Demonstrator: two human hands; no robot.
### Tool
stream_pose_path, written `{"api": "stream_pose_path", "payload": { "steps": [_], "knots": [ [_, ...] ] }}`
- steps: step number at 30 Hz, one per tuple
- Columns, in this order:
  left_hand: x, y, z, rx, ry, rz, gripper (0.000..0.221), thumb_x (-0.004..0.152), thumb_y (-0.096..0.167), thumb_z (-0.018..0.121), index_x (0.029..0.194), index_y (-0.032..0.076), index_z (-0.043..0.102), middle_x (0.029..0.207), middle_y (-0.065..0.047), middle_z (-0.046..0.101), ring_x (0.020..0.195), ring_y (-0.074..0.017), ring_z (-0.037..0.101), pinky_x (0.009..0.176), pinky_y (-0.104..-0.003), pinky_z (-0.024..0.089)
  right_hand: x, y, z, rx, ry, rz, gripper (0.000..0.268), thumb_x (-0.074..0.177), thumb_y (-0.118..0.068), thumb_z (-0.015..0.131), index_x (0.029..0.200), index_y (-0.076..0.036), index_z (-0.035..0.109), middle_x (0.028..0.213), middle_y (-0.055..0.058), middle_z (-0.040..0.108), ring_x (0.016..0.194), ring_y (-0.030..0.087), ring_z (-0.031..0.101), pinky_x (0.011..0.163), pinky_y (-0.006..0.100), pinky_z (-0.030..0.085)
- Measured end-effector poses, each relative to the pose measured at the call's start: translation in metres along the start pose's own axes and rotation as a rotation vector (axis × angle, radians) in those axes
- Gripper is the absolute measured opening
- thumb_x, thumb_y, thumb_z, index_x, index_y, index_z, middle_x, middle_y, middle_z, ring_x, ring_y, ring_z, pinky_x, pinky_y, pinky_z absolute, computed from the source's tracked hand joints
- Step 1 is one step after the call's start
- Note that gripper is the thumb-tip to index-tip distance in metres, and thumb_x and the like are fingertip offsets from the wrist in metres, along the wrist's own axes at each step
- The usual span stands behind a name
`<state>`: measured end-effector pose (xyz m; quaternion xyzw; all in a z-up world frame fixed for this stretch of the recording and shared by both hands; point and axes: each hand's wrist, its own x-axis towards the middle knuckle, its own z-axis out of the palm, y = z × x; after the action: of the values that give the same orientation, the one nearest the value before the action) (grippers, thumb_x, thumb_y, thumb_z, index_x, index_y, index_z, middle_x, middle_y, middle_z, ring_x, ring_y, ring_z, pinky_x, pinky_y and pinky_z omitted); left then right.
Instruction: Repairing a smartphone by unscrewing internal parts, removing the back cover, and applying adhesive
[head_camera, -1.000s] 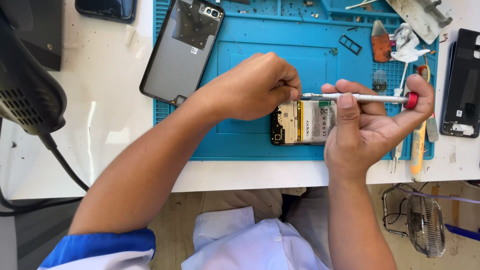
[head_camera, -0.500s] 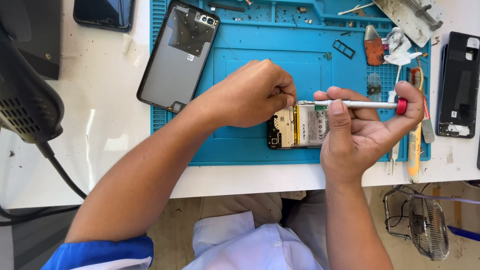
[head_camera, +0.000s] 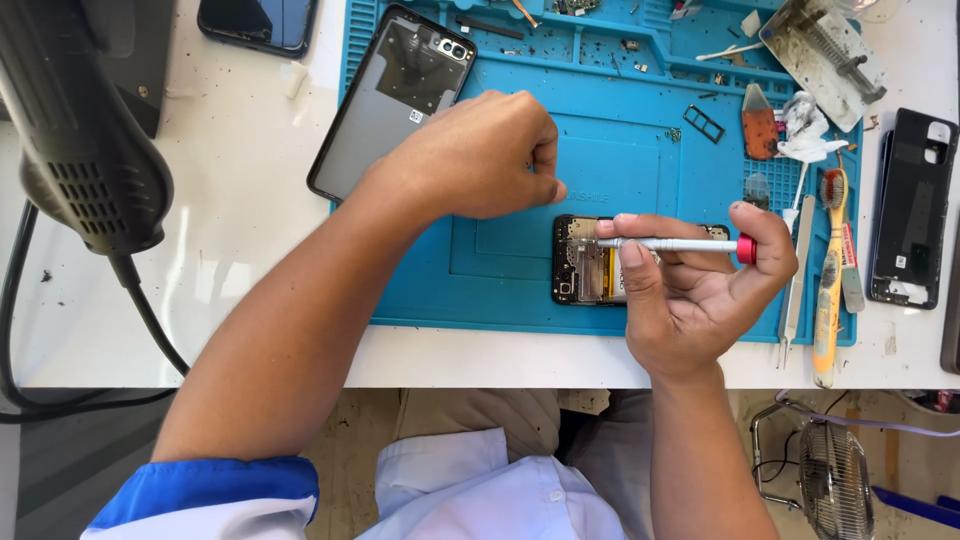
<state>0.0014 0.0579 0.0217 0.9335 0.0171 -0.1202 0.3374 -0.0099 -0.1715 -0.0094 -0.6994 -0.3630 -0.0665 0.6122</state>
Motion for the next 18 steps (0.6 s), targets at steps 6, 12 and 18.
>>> {"api": "stream_pose_path", "payload": {
  "steps": [6,12,18],
  "knots": [
    [0.001,0.002,0.006,0.077,-0.021,-0.038,0.038,0.088,0.042,0.087,0.066,0.019,0.065,0.07,0.0,0.07,0.069,-0.0264,0.064,0.056,-0.044,0.048,0.0,0.003,0.001,-0.001,0.026,0.016,0.051,0.106,0.003,0.057,0.138,-0.016,0.022,0.108,0.034,0.067,0.088,0.041,0.075,0.08,0.041,0.063],
    [0.001,0.006,0.005,0.092,-0.051,-0.057,0.039,0.086,0.042,0.089,0.066,0.019,0.065,0.067,0.001,0.068,0.066,-0.0239,0.062,0.055,-0.042,0.046,-0.001,0.01,-0.001,0.082,-0.002,-0.01,0.052,0.105,0.002,0.059,0.14,-0.016,0.024,0.109,0.032,0.067,0.09,0.041,0.075,0.09,0.049,0.065],
    [-0.004,0.017,-0.003,0.126,-0.096,-0.102,0.026,0.085,0.042,0.083,0.08,0.018,0.073,0.088,-0.002,0.076,0.09,-0.0292,0.067,0.067,-0.047,0.049,0.008,0.007,-0.01,-0.002,-0.185,-0.106,0.047,0.108,-0.004,0.056,0.141,-0.011,0.023,0.112,0.027,0.069,0.099,0.036,0.078,0.095,0.044,0.065]
  ]
}}
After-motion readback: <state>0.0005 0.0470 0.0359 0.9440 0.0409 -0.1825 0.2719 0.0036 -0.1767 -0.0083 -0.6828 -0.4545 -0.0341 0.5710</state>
